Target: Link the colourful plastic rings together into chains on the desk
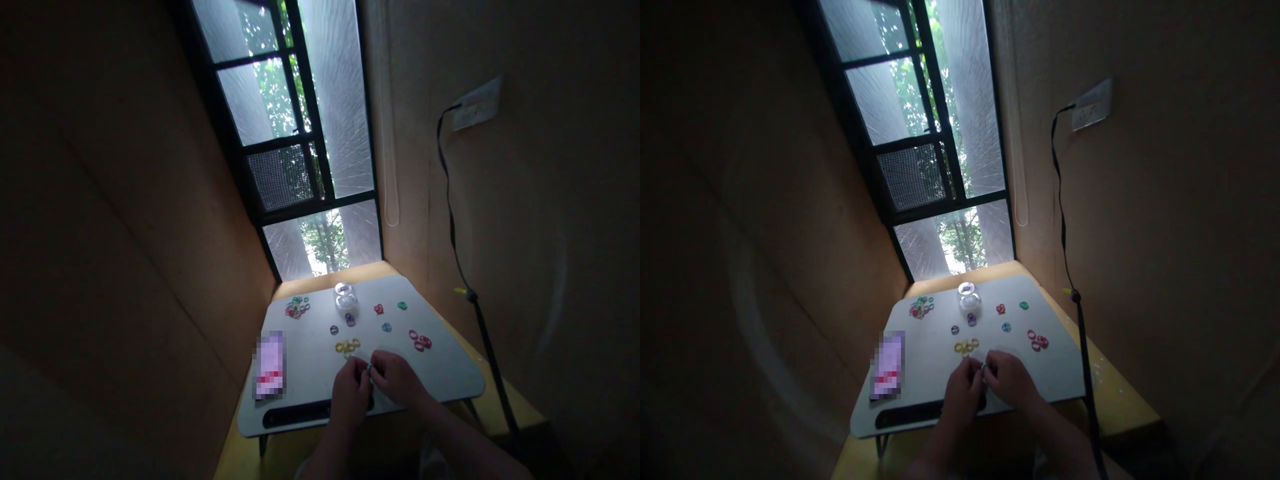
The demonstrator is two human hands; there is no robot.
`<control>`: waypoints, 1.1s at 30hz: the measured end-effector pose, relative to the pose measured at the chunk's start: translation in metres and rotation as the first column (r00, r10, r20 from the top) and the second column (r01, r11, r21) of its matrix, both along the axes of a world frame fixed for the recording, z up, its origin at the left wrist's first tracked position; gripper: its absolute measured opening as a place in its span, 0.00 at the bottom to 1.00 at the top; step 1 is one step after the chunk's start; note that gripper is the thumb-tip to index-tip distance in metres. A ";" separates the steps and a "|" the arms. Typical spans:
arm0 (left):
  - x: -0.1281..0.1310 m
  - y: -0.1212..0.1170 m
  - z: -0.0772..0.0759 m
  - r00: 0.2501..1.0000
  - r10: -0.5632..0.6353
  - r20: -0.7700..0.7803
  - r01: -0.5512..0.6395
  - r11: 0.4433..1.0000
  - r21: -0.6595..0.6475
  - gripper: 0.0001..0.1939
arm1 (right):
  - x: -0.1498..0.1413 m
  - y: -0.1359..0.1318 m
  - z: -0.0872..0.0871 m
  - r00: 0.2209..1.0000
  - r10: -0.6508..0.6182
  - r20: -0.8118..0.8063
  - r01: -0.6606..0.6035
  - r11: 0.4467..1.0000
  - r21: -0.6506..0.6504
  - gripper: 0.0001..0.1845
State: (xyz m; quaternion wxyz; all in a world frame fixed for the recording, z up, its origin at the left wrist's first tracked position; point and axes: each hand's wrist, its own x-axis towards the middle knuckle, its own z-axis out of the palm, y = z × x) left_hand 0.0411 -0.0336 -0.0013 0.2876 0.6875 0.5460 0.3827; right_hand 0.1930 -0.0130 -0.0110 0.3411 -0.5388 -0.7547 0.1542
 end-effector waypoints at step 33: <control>0.001 -0.002 0.006 0.999 -0.018 -0.041 0.019 1.000 0.008 0.09 | -0.002 -0.001 0.003 1.000 -0.011 -0.004 0.011 1.000 -0.012 0.08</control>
